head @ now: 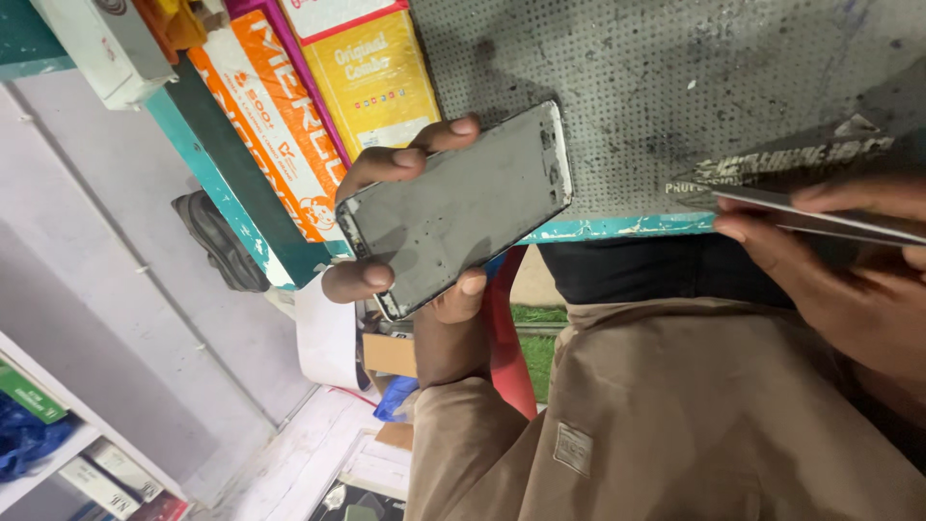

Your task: The person cleans the inside of a disassembled smartphone frame using a metal tool and a liquid from a bottle. They scrape along the edges and corners, apply liquid, and wipe the surface with their finger.

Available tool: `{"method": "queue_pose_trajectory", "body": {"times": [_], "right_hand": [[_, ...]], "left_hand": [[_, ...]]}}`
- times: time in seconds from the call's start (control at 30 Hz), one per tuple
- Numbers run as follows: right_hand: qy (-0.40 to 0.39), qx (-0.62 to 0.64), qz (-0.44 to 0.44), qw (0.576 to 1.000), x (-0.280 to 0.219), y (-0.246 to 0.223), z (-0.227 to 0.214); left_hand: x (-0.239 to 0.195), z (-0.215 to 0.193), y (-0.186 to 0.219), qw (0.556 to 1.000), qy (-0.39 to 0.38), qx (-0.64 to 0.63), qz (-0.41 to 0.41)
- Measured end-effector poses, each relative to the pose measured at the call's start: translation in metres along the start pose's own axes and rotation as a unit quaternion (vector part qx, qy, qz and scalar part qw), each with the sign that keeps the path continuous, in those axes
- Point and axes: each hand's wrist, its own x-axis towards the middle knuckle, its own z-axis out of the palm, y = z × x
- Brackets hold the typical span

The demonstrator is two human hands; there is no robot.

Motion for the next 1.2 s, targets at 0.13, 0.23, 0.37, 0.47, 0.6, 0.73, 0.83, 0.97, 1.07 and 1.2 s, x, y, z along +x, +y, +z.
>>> {"method": "queue_pose_trajectory", "body": {"times": [0.13,0.23,0.37,0.47,0.6,0.73,0.83,0.97,1.07,1.2], "right_hand": [[-0.035,0.357,0.147,0.922,-0.004,0.002,-0.001],[-0.031,0.276,0.107,0.955,0.002,-0.002,-0.005],[-0.027,0.224,0.156,0.962,0.017,-0.014,-0.025],[-0.049,0.299,0.209,0.93,0.036,-0.027,-0.028],[0.009,0.346,0.147,0.927,0.066,-0.046,-0.02],[0.09,0.292,0.103,0.947,0.09,-0.056,-0.026],[0.096,0.287,0.104,0.948,0.101,-0.061,-0.022],[0.105,0.254,0.071,0.959,0.097,-0.057,-0.016],[0.11,0.228,0.036,0.967,0.089,-0.052,-0.011],[0.12,0.234,0.037,0.964,0.086,-0.052,-0.005]], "left_hand": [[0.0,0.001,-0.002,1.0,0.008,-0.004,0.005],[-0.005,0.003,0.002,1.0,0.024,0.002,-0.019],[-0.009,-0.003,-0.004,0.999,0.024,0.015,0.016],[-0.015,-0.006,-0.007,1.0,0.016,-0.005,0.016],[-0.016,-0.006,-0.004,0.997,0.032,-0.039,-0.057],[-0.011,-0.006,0.004,0.994,-0.009,-0.089,-0.063],[-0.007,-0.012,0.023,0.951,0.061,-0.181,-0.244],[-0.013,-0.003,0.036,0.934,0.118,-0.178,-0.287],[-0.013,0.008,0.038,0.925,0.149,-0.178,-0.302],[-0.005,0.018,0.042,0.917,0.167,-0.179,-0.314]]}}
